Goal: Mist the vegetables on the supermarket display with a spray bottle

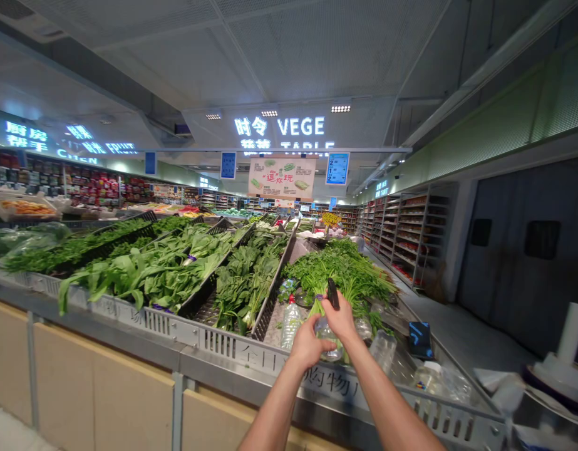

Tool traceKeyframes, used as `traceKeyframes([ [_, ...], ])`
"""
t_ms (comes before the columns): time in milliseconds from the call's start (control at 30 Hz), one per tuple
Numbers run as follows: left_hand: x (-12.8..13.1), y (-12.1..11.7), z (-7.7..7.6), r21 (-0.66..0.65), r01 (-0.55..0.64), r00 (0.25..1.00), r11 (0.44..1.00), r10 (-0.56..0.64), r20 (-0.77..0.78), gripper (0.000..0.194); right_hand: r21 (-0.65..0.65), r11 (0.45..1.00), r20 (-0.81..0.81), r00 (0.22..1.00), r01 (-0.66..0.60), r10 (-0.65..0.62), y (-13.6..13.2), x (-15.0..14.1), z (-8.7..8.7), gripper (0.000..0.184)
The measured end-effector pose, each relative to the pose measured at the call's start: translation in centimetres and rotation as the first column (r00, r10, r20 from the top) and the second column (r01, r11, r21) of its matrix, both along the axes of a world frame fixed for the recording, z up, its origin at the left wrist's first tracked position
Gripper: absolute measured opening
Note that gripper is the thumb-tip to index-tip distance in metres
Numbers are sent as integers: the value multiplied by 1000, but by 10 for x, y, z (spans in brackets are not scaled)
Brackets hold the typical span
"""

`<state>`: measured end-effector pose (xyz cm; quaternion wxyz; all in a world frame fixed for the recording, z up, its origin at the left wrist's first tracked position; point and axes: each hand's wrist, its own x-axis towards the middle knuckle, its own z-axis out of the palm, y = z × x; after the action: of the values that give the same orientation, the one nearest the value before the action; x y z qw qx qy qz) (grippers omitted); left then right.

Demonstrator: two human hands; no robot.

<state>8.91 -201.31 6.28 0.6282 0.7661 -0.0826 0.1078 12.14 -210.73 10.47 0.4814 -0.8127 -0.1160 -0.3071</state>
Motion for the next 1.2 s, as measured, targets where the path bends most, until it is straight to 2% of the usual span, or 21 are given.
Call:
traceKeyframes([
  [133,-4,0,8,-8,-2,1000,1000,2,-8,71,5,1000,12,1000,-20,20,1,0,3,21],
  [300,-6,1,15,45,-27,999,999,25,40,71,11,998,69,996,-57,56,3,-2,9,27],
  [433,-2,1,11,33,-20,999,999,18,40,72,-25,1000,62,998,-16,18,2,-2,8,26],
  [600,0,-4,6,16,1,1000,1000,-1,12,74,21,1000,6,1000,7,-8,-3,1,2,25],
  [933,6,-16,10,50,69,997,996,-71,42,72,63,997,29,998,50,-52,-19,-1,3,27],
  [1200,11,-33,17,70,132,990,989,-134,31,73,28,987,10,988,156,-156,-38,-2,10,30],
])
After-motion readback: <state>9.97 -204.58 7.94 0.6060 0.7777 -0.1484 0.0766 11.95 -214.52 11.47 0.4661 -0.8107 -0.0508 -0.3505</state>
